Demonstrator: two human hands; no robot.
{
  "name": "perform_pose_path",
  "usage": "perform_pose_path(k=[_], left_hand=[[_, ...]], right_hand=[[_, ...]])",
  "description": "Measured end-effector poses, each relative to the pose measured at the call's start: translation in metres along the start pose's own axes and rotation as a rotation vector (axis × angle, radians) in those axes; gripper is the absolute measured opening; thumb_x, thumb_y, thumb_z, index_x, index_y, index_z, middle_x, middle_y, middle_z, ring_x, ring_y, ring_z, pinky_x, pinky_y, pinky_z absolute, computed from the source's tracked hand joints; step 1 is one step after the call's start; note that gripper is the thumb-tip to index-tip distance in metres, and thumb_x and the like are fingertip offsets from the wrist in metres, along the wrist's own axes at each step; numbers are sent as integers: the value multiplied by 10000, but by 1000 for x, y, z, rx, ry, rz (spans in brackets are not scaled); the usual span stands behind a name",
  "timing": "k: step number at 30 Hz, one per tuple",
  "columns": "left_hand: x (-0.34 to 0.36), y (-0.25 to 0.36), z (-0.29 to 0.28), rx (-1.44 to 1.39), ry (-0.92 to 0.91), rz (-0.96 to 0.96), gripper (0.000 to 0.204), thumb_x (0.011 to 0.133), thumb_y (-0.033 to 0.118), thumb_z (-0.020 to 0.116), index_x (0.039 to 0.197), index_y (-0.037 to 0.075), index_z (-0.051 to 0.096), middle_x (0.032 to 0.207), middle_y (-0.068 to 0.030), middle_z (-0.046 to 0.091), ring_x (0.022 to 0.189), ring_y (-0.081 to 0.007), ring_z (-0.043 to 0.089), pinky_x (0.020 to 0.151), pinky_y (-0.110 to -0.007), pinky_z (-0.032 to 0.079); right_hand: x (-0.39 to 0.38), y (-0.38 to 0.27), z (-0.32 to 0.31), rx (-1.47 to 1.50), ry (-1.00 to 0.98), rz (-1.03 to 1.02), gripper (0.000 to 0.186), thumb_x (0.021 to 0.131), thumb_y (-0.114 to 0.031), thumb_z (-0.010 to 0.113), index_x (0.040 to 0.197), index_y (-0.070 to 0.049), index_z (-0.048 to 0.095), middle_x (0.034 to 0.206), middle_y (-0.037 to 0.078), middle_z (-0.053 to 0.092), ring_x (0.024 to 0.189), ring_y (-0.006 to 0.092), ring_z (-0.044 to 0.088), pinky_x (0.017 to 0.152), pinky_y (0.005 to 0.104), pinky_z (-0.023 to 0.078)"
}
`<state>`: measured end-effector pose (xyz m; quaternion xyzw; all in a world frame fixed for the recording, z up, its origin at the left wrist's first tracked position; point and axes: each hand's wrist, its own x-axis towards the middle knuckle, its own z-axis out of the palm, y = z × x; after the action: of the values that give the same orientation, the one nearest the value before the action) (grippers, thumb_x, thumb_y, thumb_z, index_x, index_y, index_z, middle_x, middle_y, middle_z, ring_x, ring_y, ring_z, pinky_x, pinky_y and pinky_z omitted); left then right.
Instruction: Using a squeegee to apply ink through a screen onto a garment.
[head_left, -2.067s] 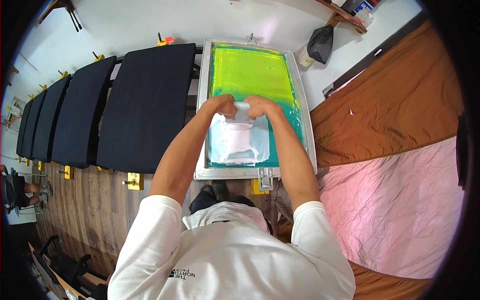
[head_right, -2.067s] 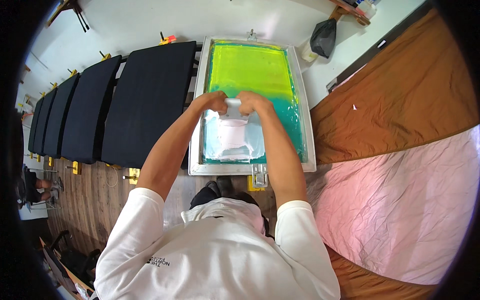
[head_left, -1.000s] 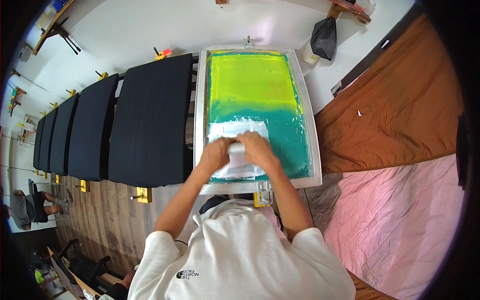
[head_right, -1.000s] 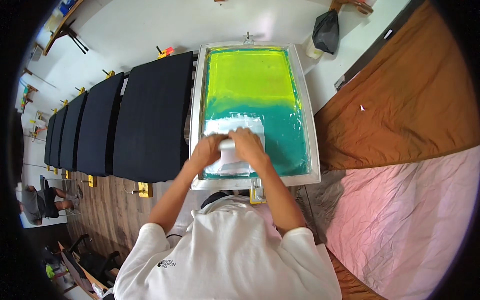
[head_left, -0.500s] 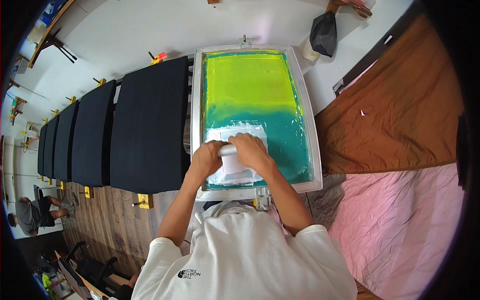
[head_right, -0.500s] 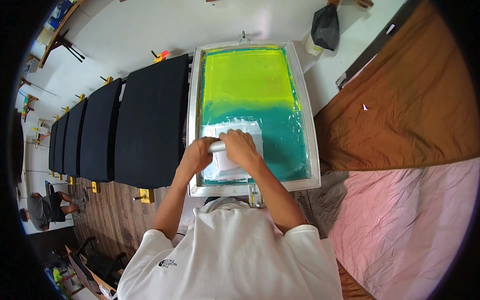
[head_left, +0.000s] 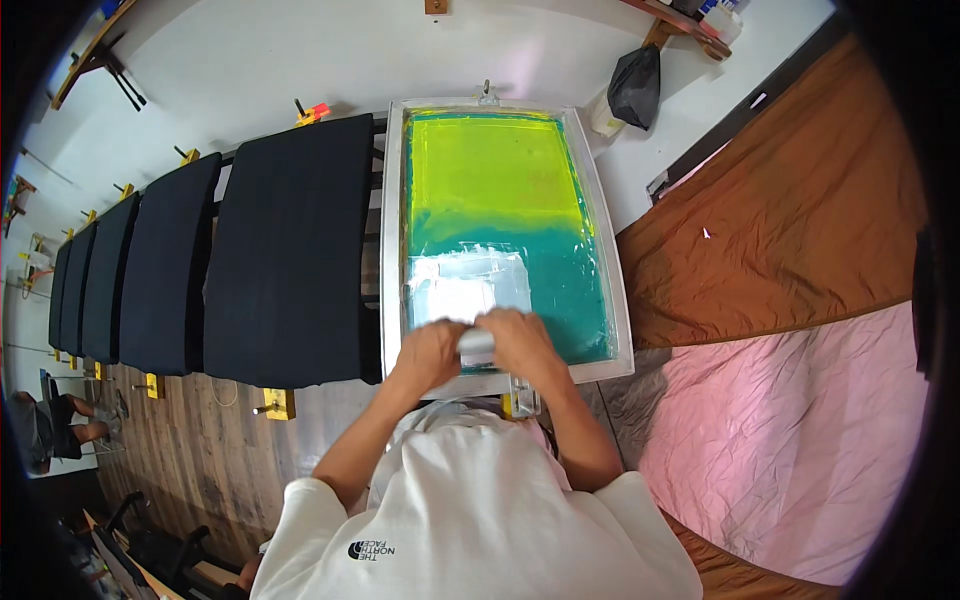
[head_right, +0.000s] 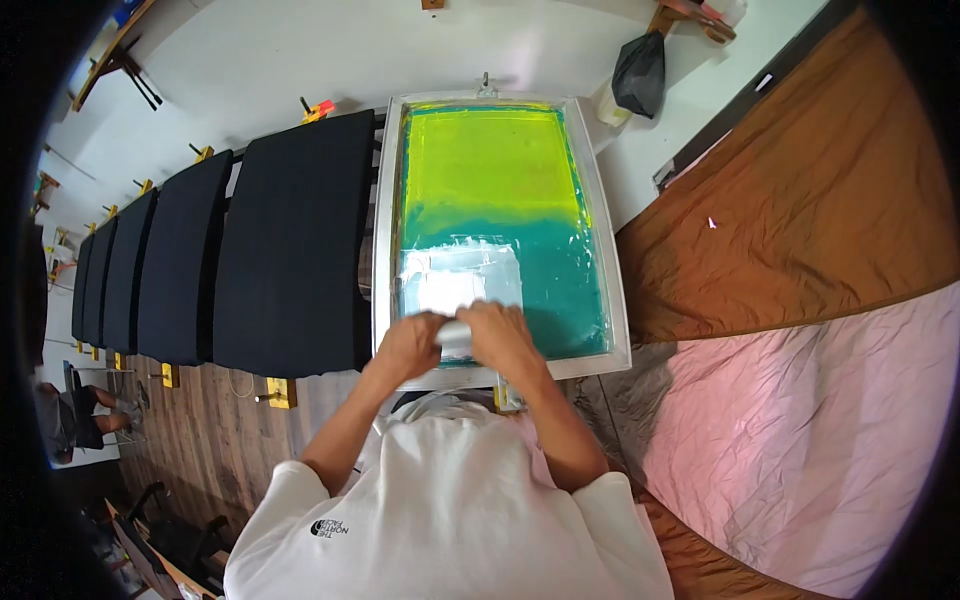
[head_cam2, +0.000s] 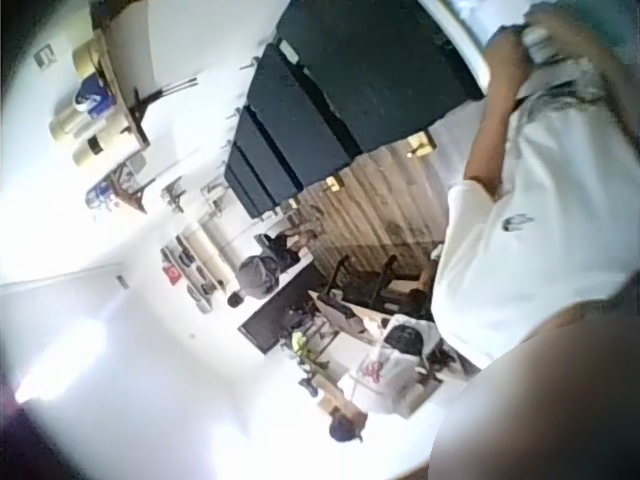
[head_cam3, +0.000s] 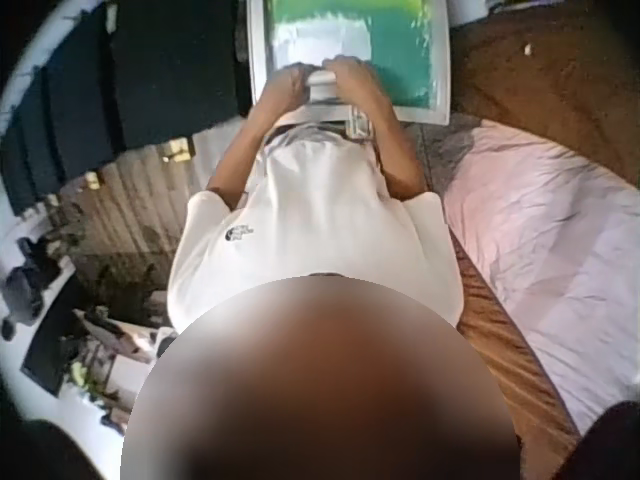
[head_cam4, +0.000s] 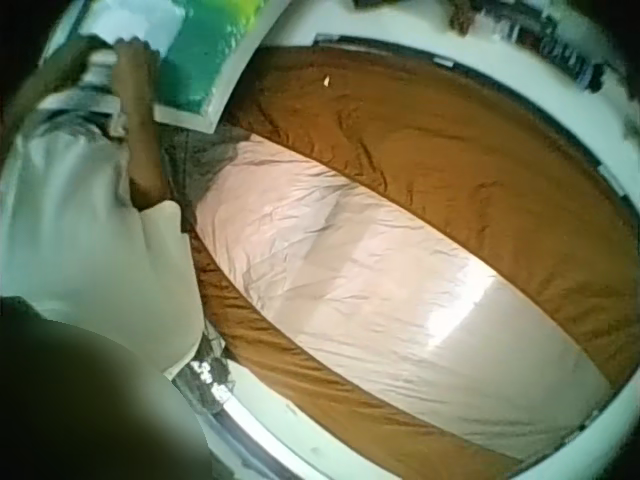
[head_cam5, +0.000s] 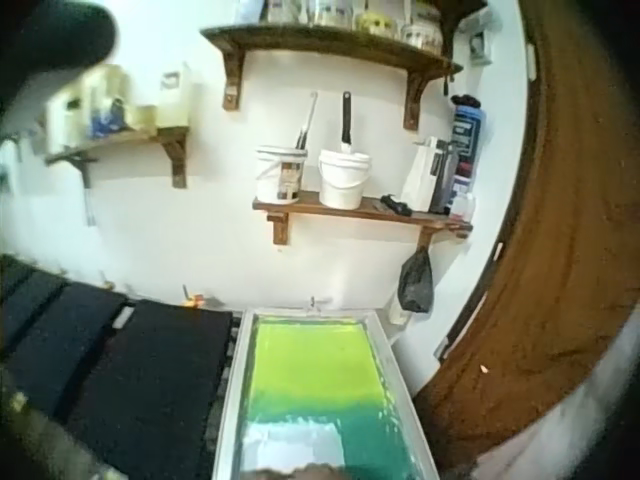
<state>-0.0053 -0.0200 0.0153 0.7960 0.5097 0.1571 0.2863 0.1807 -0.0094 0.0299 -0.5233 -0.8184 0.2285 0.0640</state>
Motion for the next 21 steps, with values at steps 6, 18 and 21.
perform_pose_path(k=[6, 18, 21], left_hand=[[69, -34, 6, 86, 127, 27, 280, 718, 0, 621, 975, 76, 701, 845, -182, 675, 772, -374, 670, 694, -450, 550], [-28, 6, 15, -67, -73, -7, 356, 678, -23, 625, 1025, 31, 683, 900, -193, 671, 827, -391, 658, 752, -458, 535], [11, -11, 4, -28, 75, -29, 308, 688, -11, 617, 985, 41, 682, 883, -181, 671, 832, -377, 657, 748, -455, 536]], right_hand=[[59, 37, -2, 27, 115, -41, 223, 758, 18, 583, 952, -75, 640, 928, 175, 645, 924, 384, 633, 773, 503, 508], [-29, -5, 14, 105, -72, -15, 415, 704, 90, 566, 1080, -76, 619, 1057, 152, 625, 1026, 392, 587, 836, 480, 500], [18, 1, -10, 98, -71, -9, 398, 672, 74, 576, 1050, -42, 617, 1019, 182, 625, 1023, 395, 583, 863, 470, 487]])
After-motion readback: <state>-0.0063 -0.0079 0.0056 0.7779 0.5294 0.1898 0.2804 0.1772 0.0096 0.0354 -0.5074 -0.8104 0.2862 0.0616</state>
